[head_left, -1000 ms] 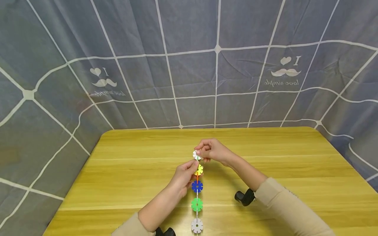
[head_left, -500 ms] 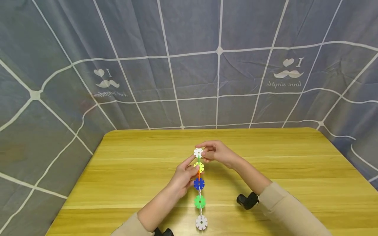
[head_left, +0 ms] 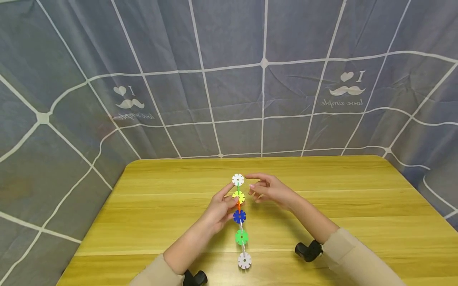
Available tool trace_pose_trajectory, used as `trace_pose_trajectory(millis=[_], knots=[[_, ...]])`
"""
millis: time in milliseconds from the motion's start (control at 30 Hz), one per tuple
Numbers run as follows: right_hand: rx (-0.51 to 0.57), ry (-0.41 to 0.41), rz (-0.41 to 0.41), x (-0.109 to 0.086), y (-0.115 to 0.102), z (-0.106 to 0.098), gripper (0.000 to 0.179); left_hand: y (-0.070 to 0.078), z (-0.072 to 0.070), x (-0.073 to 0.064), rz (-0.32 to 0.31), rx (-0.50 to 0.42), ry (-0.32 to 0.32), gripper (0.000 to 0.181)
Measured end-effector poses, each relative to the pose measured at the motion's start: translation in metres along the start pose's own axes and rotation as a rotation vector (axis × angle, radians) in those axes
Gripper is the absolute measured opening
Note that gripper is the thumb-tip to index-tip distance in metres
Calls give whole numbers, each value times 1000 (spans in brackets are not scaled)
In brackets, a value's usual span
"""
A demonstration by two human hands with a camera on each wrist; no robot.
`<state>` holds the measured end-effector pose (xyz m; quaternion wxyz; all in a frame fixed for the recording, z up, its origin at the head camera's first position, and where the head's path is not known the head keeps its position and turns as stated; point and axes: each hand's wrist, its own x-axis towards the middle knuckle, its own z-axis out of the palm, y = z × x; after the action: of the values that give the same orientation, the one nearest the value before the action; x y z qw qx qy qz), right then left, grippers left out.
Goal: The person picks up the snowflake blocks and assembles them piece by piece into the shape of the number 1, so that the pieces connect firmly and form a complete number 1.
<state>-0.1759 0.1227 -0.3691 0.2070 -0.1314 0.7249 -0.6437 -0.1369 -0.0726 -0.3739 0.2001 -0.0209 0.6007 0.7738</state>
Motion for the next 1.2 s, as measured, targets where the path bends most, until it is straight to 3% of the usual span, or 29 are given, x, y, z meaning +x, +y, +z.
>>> trace_pose_trajectory(millis=[133, 333, 600, 1000, 1200], knots=[[54, -8, 29, -9, 11, 1, 54, 7, -1, 6, 16, -11, 21, 55], [162, -115, 67, -25, 25, 12, 67, 14, -1, 16, 28, -52, 48, 55], [233, -169, 39, -36, 34, 31, 81, 16, -4, 33, 89, -18, 16, 55], [221, 25, 12, -24, 39, 38, 74, 13, 5, 57, 26, -191, 90, 53], [193, 104, 17, -19, 39, 39, 67, 11, 2, 67, 50, -170, 67, 53]])
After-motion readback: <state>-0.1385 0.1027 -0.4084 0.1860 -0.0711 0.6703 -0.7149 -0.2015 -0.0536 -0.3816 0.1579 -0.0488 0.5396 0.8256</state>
